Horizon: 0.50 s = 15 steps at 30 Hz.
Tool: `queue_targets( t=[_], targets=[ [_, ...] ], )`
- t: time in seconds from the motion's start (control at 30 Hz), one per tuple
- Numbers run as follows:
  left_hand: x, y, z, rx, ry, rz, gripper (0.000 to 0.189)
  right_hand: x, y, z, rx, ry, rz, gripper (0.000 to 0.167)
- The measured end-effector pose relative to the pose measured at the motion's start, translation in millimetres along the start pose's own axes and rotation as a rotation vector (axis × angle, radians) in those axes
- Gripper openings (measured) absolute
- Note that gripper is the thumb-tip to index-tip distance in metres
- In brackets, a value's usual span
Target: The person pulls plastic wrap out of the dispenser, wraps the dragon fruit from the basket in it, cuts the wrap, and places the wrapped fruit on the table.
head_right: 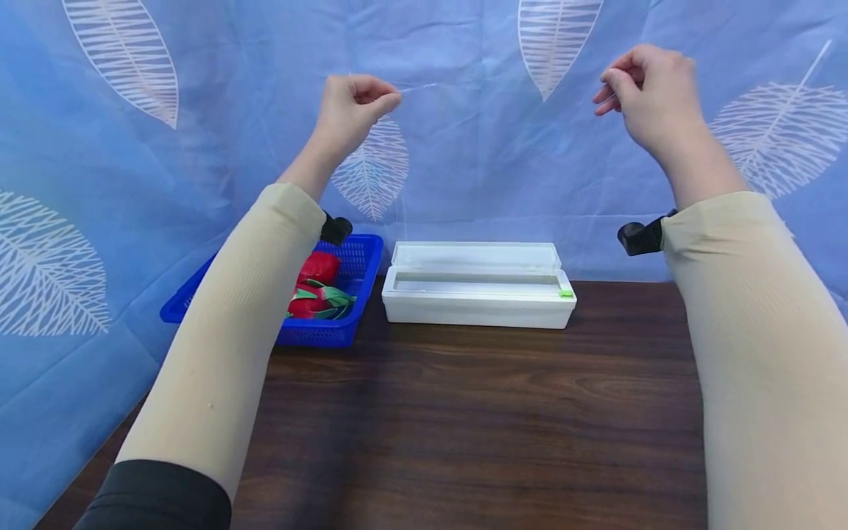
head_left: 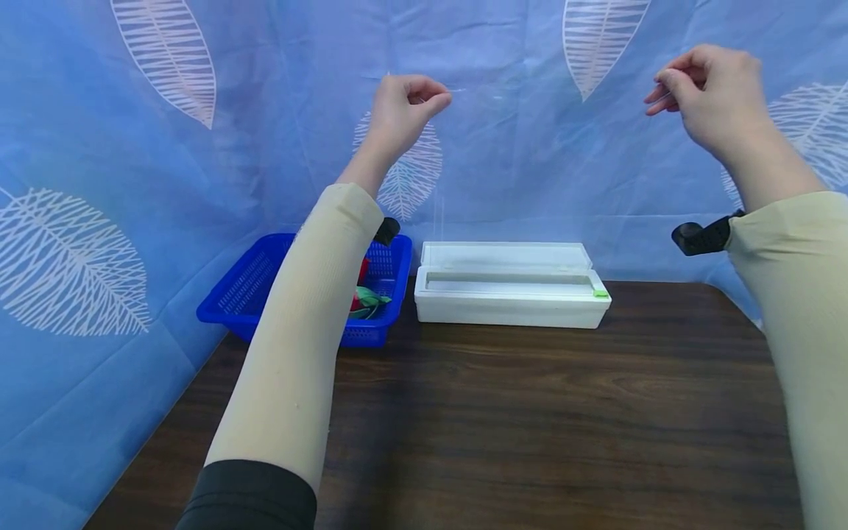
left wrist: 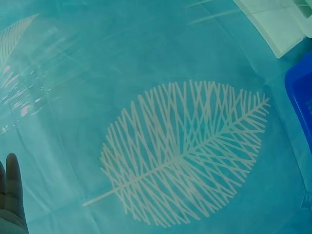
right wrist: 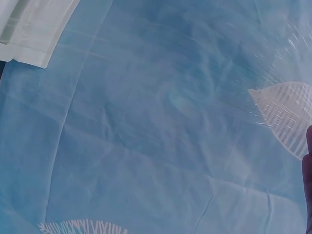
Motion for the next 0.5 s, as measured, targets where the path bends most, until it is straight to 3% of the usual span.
queue_targets(
  t=[0.27,0.5],
  targets=[
    [4.9,-6.3,2.3,0.051,0.037,-0.098,0.018,-11.0,-6.6,0.0,0.019,-0.017,-0.023,0.039],
    [7.3,-5.3,2.9,0.020,0.007,-0.215,0.017,-12.1,-12.2,-1.5,0.036,-0.034,0.045,0.030]
  ],
)
Point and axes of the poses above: each hand's wrist, its own z-axis towards the middle knuckle, its own y-axis out of the palm, x = y × z, the point moved 5 cm from there along z, towards the middle knuckle, and after that the axes turned 1 degree about y, right-handed, at the moved point
